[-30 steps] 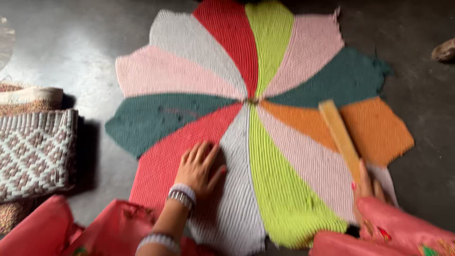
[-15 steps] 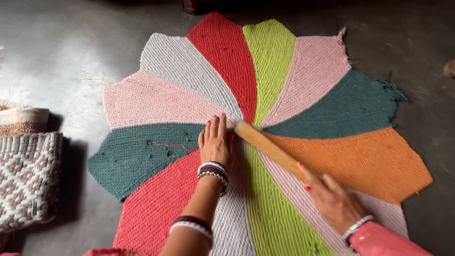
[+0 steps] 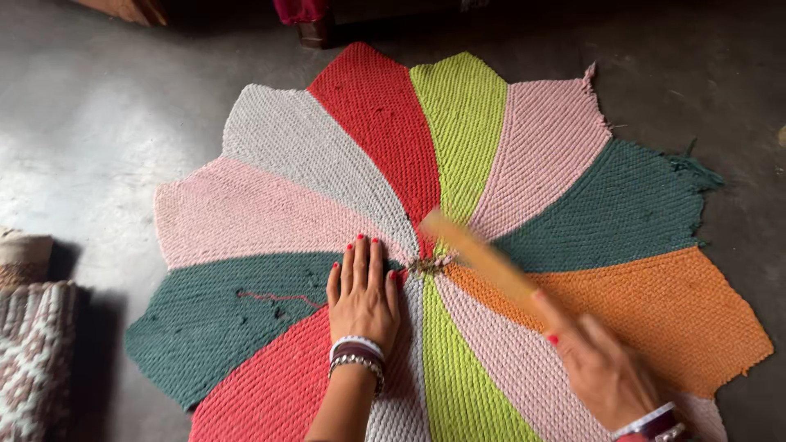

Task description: The person uses a wooden brush to repeatedly stroke the surface of a multi-colored, star-shaped knitted rug. They systematically move the brush across different colored segments of the rug, holding it down with their left hand while brushing with their right.

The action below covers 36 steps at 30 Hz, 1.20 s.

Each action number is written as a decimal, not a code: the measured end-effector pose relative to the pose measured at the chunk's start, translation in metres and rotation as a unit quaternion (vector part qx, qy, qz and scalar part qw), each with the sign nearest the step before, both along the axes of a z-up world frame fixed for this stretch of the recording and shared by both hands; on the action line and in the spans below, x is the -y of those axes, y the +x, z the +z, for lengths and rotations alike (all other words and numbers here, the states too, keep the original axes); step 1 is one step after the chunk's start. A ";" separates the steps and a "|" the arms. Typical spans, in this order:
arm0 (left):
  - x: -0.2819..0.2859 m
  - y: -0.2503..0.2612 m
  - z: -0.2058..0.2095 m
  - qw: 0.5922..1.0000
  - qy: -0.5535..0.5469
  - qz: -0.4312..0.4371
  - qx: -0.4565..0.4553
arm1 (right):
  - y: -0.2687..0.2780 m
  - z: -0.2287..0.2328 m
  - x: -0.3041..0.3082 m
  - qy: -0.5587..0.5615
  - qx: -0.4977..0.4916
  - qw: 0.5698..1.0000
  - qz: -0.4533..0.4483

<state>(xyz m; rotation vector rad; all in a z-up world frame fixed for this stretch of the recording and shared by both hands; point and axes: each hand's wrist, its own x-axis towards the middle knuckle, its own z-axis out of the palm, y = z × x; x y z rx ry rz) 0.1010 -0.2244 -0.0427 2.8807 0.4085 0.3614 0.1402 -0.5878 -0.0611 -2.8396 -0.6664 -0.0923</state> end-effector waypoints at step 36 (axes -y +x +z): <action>-0.058 0.049 0.006 0.998 -0.006 0.045 0.031 | 0.139 0.027 -0.076 -0.073 -0.074 0.977 0.185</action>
